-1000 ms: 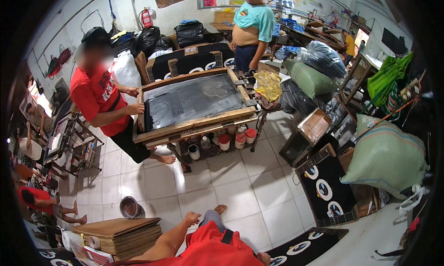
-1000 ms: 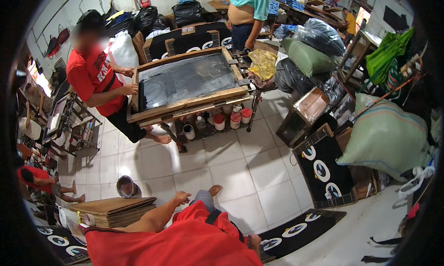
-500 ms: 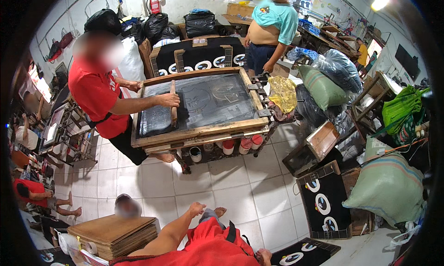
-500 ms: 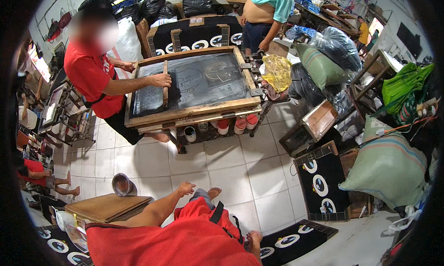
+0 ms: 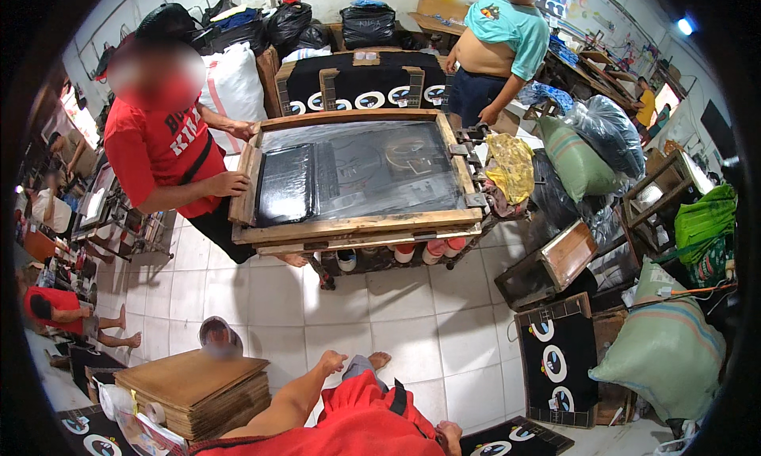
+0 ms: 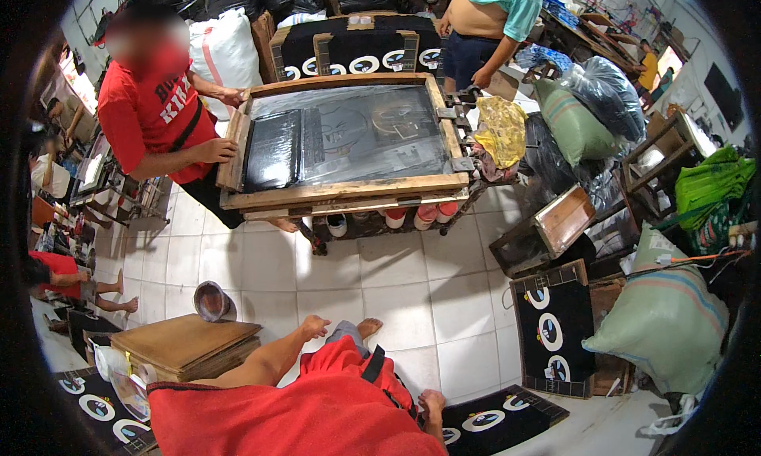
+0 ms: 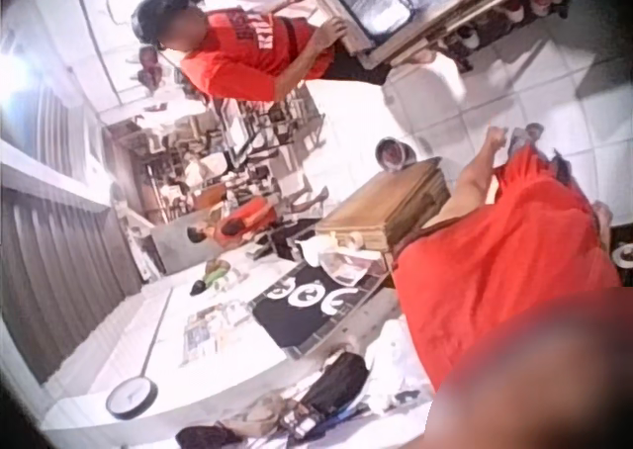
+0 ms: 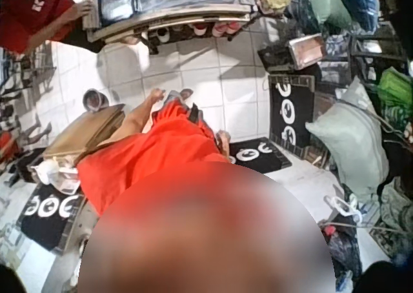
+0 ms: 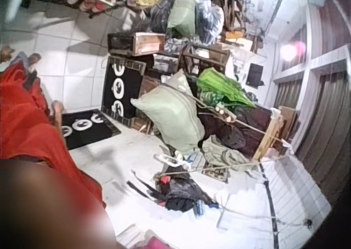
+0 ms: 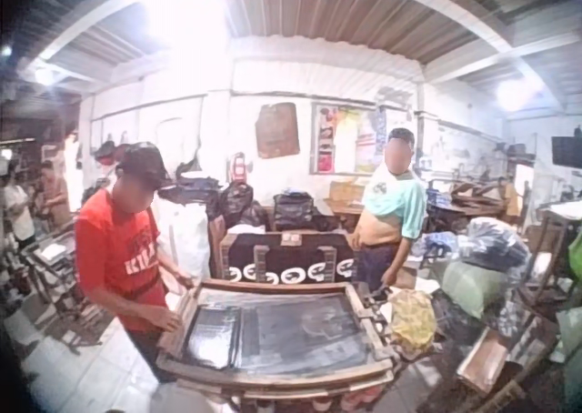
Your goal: The person repeatedly lifts a screen-printing frame to reveal a printed black fabric with cartoon cat faces, then places the fabric on the floor. The person handles the fabric and frame multiple times in a repetitive cycle.
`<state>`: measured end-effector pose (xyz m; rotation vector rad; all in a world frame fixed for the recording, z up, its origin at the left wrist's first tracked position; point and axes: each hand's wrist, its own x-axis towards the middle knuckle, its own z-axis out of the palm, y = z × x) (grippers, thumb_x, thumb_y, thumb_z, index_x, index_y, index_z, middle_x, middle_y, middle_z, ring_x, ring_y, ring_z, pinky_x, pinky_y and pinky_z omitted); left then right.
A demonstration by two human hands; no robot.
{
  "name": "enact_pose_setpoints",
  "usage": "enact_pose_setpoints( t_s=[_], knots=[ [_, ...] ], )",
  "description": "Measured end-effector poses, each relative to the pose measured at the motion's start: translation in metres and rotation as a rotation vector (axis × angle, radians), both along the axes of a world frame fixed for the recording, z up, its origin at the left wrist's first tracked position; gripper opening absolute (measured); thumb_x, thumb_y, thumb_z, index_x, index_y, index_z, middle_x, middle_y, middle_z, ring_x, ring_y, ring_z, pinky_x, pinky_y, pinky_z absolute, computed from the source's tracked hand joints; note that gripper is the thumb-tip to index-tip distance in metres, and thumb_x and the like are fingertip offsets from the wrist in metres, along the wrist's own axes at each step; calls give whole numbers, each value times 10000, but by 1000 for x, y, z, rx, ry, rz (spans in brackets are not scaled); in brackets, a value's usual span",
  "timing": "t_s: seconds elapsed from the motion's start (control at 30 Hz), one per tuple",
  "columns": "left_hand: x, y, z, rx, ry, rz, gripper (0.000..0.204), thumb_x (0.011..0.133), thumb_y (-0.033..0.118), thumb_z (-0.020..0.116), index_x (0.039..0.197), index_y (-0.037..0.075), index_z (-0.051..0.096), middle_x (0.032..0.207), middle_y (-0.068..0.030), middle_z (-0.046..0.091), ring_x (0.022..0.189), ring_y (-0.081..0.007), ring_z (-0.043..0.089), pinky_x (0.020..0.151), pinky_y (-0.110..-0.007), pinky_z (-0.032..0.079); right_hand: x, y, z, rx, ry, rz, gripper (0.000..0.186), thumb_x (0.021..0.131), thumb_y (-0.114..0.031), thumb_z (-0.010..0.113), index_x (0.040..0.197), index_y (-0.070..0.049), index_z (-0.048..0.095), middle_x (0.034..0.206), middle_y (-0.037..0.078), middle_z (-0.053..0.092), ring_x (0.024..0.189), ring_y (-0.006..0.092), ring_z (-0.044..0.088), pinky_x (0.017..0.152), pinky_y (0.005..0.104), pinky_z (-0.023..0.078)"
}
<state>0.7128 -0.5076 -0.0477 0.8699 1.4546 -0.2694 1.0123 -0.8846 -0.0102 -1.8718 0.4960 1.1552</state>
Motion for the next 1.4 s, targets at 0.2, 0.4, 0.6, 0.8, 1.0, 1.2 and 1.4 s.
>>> enact_pose_setpoints(
  t_s=[0.2,0.4,0.6,0.8,1.0,1.2,1.4],
  knots=[
    [-9,-16,-12,-5,-5,79,423,873,372,590,1088,7,584,919,-134,652,752,-222,619,626,-367,474,-9,-30,-17,6,144,124,72,805,-135,560,788,-73,592,659,42,577,507,166,567,406,283,408],
    [48,72,-4,124,-363,504,351,909,406,560,930,62,623,823,-89,638,732,-203,607,668,-371,473,14,-26,-8,57,114,43,96,802,-67,592,892,-34,582,698,65,589,558,173,585,470,288,480],
    [154,265,50,276,-660,1125,250,910,314,511,1017,91,546,933,-74,626,860,-188,589,743,-357,477,27,-11,-10,-120,-45,18,191,815,-45,623,997,-25,566,795,99,635,640,206,638,529,319,518],
    [206,347,74,102,-752,1606,408,813,261,579,1157,48,533,1256,-117,516,1088,-280,538,962,-411,405,49,13,-2,-137,-78,29,211,809,-38,623,1012,-45,564,788,80,636,646,202,632,555,312,511],
    [205,359,74,75,-677,1705,444,793,305,524,1139,27,534,1197,-120,572,1071,-272,531,949,-385,386,43,36,-31,-8,-31,-41,253,803,-36,611,1043,-33,532,778,87,618,613,214,611,520,300,487],
    [196,347,60,139,-468,1867,352,759,219,618,1054,39,551,1041,-87,597,802,-237,582,640,-344,495,52,52,-36,-3,-22,13,261,803,-30,608,1043,22,518,786,98,618,616,209,611,501,303,483],
    [181,357,79,318,-890,1469,162,717,214,746,796,154,617,820,5,586,730,-141,487,551,-280,330,70,67,4,-129,-81,39,232,806,-30,615,1022,24,549,793,103,621,616,184,612,506,280,486]
  ],
)
